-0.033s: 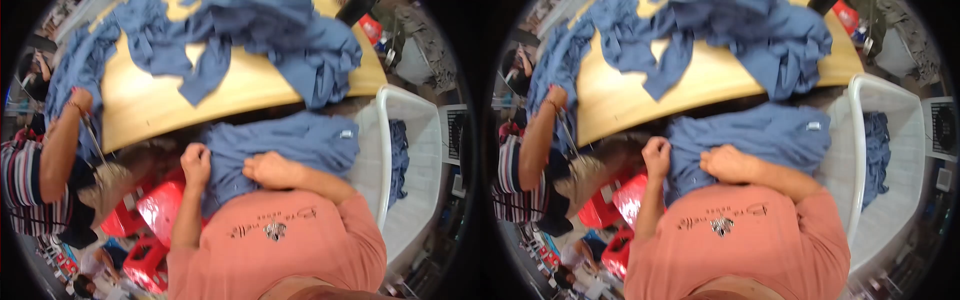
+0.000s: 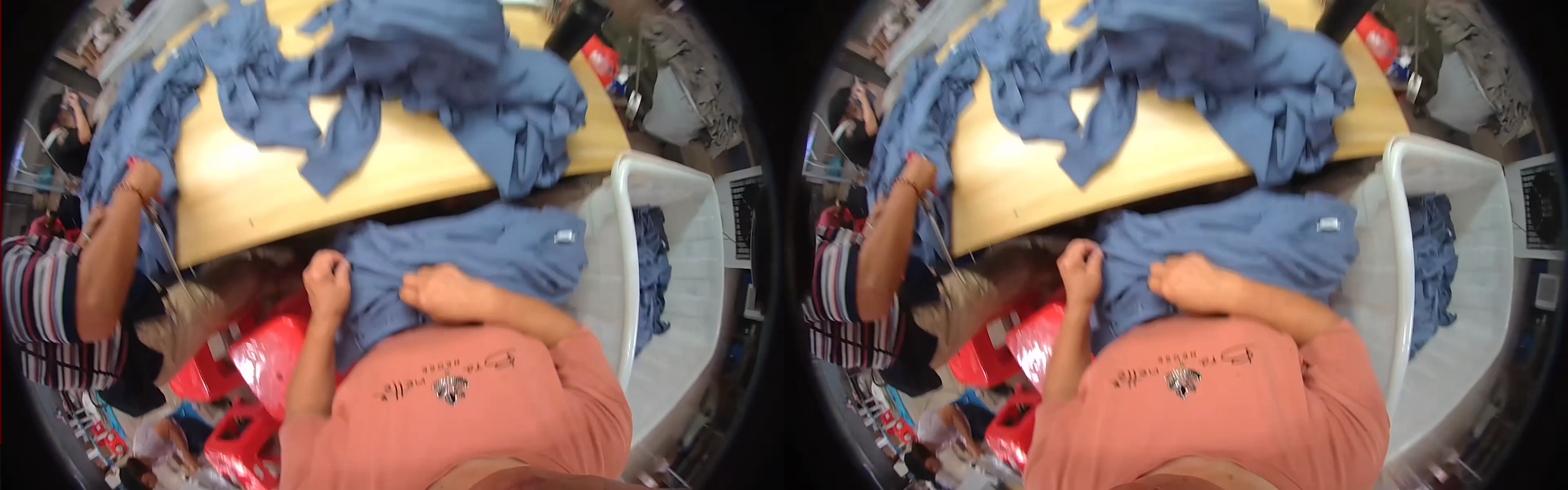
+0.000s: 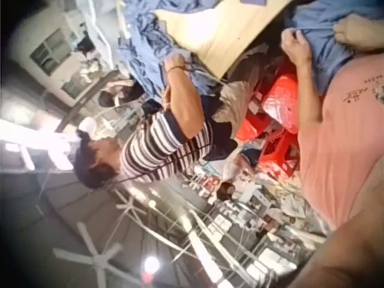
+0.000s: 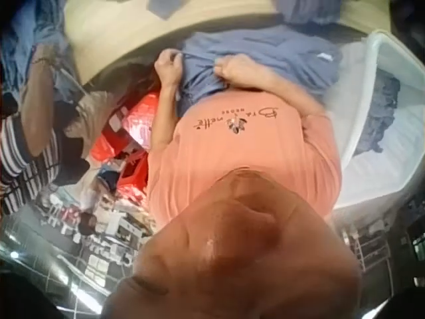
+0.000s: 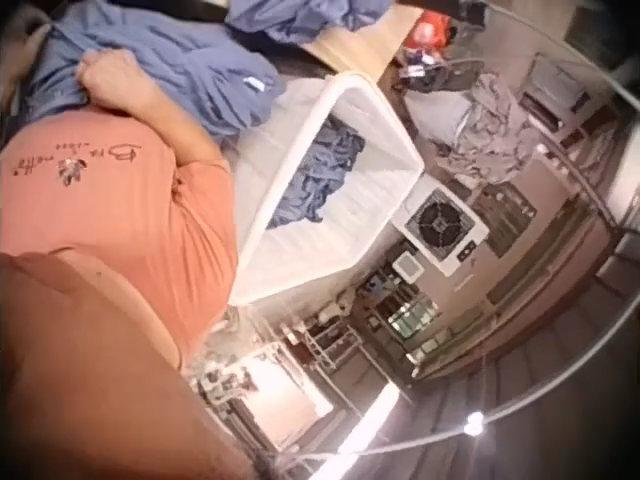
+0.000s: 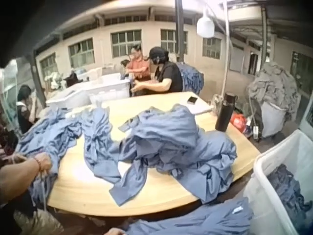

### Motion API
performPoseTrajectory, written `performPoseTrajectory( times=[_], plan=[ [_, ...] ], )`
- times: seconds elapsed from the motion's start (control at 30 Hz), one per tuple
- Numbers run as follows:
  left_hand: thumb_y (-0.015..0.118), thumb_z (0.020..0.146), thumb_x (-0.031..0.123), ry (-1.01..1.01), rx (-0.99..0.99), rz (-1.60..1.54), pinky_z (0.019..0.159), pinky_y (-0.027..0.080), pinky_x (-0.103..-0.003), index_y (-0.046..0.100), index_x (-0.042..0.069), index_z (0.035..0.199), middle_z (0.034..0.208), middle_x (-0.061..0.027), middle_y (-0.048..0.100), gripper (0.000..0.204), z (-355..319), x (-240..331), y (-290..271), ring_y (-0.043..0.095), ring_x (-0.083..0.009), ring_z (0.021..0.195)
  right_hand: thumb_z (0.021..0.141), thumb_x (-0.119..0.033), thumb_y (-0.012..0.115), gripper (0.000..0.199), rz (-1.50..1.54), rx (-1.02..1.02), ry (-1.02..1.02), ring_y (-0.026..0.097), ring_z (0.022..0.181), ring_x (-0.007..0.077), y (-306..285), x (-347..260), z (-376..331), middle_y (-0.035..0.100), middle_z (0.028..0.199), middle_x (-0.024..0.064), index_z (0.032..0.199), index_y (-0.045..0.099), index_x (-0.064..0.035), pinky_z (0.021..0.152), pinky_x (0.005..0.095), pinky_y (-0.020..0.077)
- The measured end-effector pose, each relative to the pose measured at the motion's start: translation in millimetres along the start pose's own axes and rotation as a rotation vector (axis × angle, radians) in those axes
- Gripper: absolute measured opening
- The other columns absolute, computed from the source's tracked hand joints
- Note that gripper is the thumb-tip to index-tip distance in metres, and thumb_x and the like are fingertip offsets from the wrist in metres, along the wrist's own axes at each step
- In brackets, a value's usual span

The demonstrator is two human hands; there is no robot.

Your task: Inspecting and sorting blue fabric garments in a factory setting.

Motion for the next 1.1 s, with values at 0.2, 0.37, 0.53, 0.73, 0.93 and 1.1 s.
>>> performPoseTrajectory(
  times=[0.2,0.37,0.53,0.73,0.93,1.1],
  plan=[
    [0.059,0.068,0.003,0.223,0.083,0.133,0.060,0.040,-0.038,0.051,0.004,0.070,0.073,-0.0121,0.053,0.008,-1,40,13,0.051,-0.0303,0.069,0.072,-0.013,0.052,0.011,0.076,-0.081,0.027,0.057,0.075,0.0280,4,9,-1,0.056,0.081,0.0098,0.079,0.057,-0.0071,0.059,0.0406,0.0471],
    [0.070,0.069,0.017,0.093,-0.323,-0.081,0.054,0.047,-0.033,0.061,0.004,0.078,0.073,-0.0103,0.061,0.018,-28,79,9,0.060,-0.0256,0.063,0.073,-0.014,0.058,0.010,0.358,0.048,0.102,0.058,0.071,0.0329,2,25,0,0.059,0.078,0.0129,0.079,0.056,-0.0062,0.060,0.0431,0.0449],
    [0.064,0.076,0.015,0.007,-0.535,-0.189,0.059,0.046,-0.031,0.063,0.003,0.079,0.075,-0.0098,0.061,0.013,-32,65,19,0.059,-0.0227,0.065,0.070,-0.015,0.063,0.015,0.484,0.139,0.139,0.058,0.072,0.0310,-1,33,-2,0.059,0.077,0.0119,0.080,0.056,-0.0058,0.060,0.0418,0.0442],
    [0.061,0.077,0.005,-0.595,-0.555,-0.853,0.056,0.038,-0.018,0.062,0.001,0.073,0.067,0.0022,0.059,0.006,-21,66,7,0.049,-0.0029,0.063,0.064,-0.013,0.069,0.032,0.249,0.460,-0.119,0.056,0.080,0.0252,-29,9,1,0.056,0.089,0.0068,0.090,0.053,-0.0058,0.064,0.0364,0.0438],
    [0.063,0.076,0.007,-0.227,-0.506,-0.462,0.051,0.038,-0.019,0.060,0.001,0.072,0.065,0.0040,0.056,0.008,-12,72,-10,0.048,-0.0039,0.059,0.060,-0.014,0.071,0.036,0.215,0.423,-0.199,0.055,0.082,0.0239,-25,5,0,0.058,0.087,0.0053,0.091,0.056,-0.0042,0.069,0.0329,0.0421],
    [0.062,0.076,0.005,-0.669,-0.685,-1.032,0.056,0.038,-0.018,0.058,0.003,0.076,0.069,0.0030,0.056,0.004,-18,83,-12,0.050,-0.0052,0.062,0.062,-0.015,0.065,0.027,-0.001,0.694,-0.315,0.054,0.074,0.0190,-46,-8,-3,0.056,0.079,0.0042,0.085,0.056,-0.0038,0.064,0.0303,0.0400]
  ],
)
Point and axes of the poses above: each hand's wrist, its own z-axis towards the middle knuckle, its own y-axis out of the palm, x = y × z, the point moved 2 cm from there along z, towards the middle knuckle
